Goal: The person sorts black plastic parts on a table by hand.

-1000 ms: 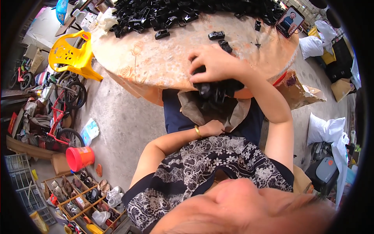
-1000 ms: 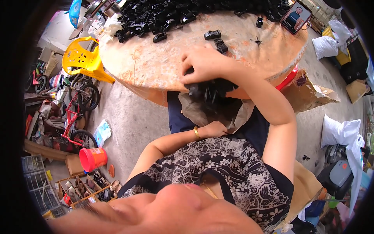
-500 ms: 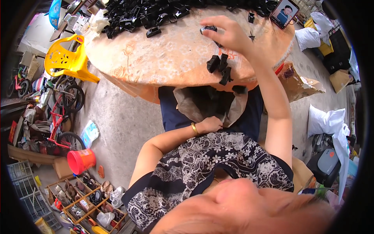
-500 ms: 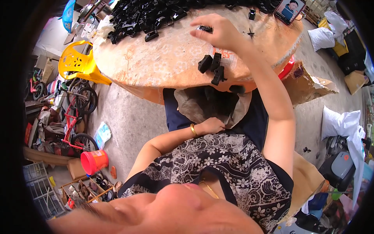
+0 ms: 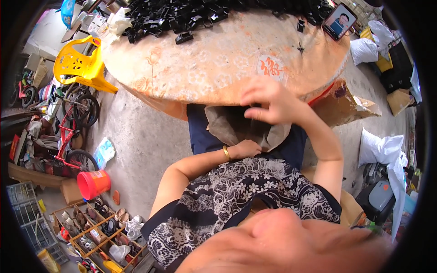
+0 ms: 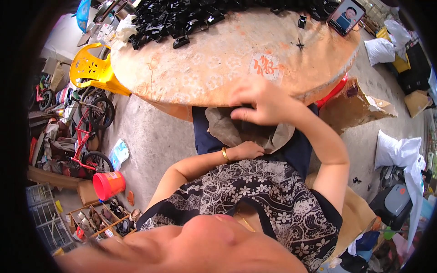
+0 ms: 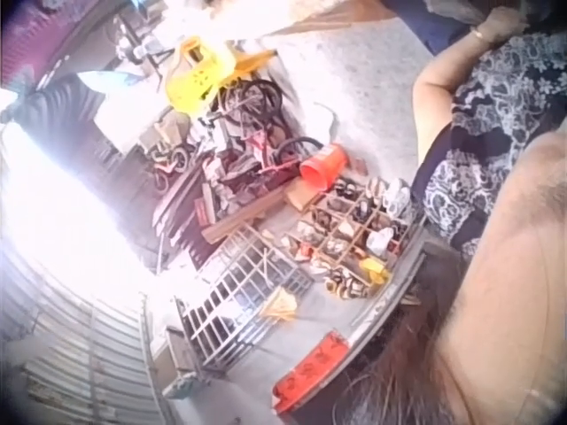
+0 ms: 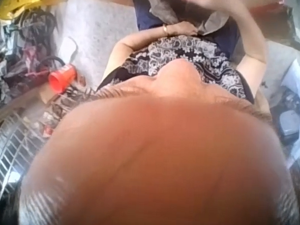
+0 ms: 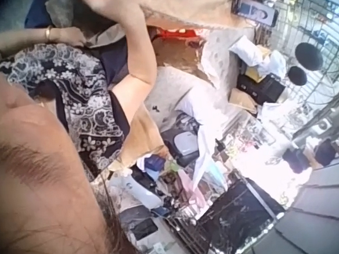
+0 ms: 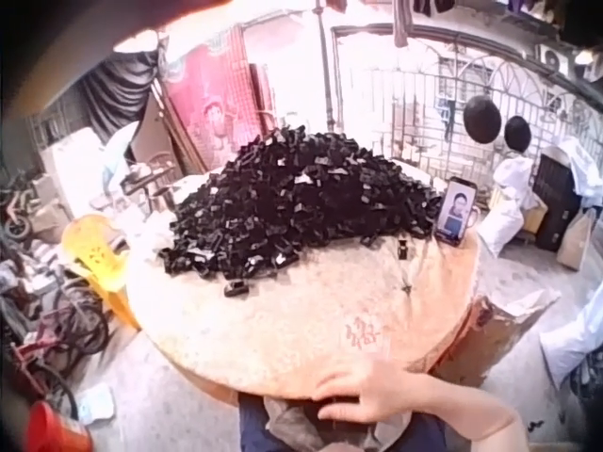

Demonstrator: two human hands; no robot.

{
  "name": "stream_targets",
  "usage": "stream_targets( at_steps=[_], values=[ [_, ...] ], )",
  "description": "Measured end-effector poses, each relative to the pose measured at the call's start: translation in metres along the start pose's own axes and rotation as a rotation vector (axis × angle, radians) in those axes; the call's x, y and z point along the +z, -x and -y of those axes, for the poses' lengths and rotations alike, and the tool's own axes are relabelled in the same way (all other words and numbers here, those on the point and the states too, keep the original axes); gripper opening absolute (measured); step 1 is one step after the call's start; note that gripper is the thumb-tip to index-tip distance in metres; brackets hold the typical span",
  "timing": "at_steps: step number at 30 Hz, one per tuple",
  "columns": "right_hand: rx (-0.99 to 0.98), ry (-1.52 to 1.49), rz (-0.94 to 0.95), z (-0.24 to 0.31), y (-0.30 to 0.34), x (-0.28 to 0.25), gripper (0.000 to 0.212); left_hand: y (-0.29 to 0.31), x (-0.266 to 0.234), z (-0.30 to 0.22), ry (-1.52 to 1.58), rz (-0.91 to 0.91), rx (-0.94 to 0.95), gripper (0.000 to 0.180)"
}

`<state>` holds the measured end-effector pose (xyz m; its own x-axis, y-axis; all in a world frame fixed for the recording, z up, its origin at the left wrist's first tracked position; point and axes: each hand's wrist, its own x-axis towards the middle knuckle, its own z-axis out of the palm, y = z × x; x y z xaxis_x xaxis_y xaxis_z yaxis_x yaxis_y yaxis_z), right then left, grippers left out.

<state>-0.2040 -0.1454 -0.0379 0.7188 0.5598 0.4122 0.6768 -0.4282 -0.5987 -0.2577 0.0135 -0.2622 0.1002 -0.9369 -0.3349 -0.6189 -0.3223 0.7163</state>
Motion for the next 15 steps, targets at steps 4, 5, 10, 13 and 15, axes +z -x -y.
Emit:
stream_targets(
  at_steps=[4, 5, 10, 13, 15],
  values=[
    [-0.069, -0.110, 0.039, 0.014, 0.019, 0.007, 0.020, 0.007, 0.012, 0.005, 0.099, -0.090, 0.101, 0.029],
    [-0.064, -0.194, 0.035, 0.015, 0.020, 0.007, 0.019, 0.006, 0.009, 0.006, 0.188, 0.047, 0.074, 0.029],
    [0.114, -0.204, 0.027, 0.012, 0.007, -0.005, 0.015, 0.018, -0.009, -0.006, 0.400, 0.093, 0.105, 0.048],
    [0.212, -0.102, -0.037, 0.009, -0.014, -0.013, 0.013, 0.021, -0.014, -0.005, 0.499, 0.127, 0.002, 0.053],
    [0.184, -0.013, -0.138, -0.009, -0.024, -0.018, 0.012, 0.030, -0.025, -0.008, 0.420, 0.113, 0.005, 0.048]
  ],
)
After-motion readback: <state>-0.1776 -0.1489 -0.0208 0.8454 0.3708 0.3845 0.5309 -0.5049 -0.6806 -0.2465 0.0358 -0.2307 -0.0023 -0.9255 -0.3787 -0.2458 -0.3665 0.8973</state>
